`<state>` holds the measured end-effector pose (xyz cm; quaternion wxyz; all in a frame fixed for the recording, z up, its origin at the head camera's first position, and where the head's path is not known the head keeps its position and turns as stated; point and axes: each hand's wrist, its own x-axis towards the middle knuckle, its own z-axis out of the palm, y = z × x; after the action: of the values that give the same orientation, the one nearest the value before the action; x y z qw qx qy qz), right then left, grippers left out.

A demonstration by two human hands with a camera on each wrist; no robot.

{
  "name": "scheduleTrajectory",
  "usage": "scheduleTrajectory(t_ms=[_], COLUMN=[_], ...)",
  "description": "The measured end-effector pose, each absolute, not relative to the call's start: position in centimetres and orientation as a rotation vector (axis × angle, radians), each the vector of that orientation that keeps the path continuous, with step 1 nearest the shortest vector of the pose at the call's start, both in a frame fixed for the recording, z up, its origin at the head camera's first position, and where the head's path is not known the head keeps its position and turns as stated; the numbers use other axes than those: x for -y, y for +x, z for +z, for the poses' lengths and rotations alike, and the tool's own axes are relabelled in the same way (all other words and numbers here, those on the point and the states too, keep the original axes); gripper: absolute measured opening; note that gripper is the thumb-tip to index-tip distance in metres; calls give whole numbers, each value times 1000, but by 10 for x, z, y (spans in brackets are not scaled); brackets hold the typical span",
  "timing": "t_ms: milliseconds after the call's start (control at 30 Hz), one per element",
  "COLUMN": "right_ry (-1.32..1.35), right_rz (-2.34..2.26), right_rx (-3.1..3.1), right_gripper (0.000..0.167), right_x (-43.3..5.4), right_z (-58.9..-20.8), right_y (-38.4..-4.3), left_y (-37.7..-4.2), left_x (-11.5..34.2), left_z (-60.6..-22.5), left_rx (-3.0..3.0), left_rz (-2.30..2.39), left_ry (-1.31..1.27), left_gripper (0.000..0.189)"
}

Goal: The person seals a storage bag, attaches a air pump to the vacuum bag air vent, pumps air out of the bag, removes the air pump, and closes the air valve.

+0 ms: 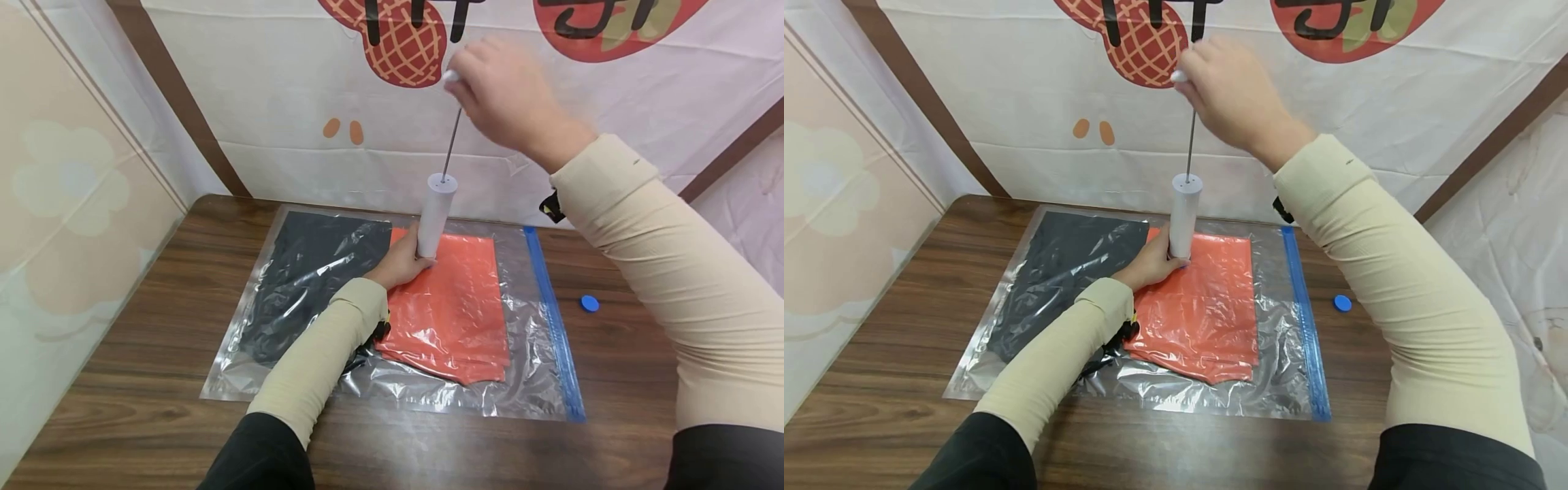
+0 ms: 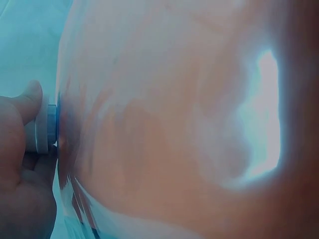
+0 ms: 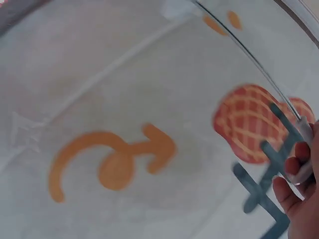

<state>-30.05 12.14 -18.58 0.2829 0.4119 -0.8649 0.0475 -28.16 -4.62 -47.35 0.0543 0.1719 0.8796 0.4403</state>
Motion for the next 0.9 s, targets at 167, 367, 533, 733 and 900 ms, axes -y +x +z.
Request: scheduleTrajectory(t_ms=[167,367,533,733,900], right_ry=[1171,1233,1256,1234,1229], right_rz=[77,-12,-26,10,-12], right_rx=[2424,2617,2644,2630,2646], right_gripper=[21,19,18,17,18], right_x=[-121,-119,-118,-117,-117], right_z=[-216,-243,-257,-262,-261], right_y=[-304,-304,-304,-304,-304], left_y=[-282,-280,-281,-282,-283], left_x=[46,46,46,46,46], left_z=[-474,-472,-472,-473,-474], left_rx=[-2667,-2659,-2643,-2641,-2653], left_rz=[1332,1356,1372,1377,1371], left_ry=[517,512,512,504,518], left_gripper=[79,77,77,79,79])
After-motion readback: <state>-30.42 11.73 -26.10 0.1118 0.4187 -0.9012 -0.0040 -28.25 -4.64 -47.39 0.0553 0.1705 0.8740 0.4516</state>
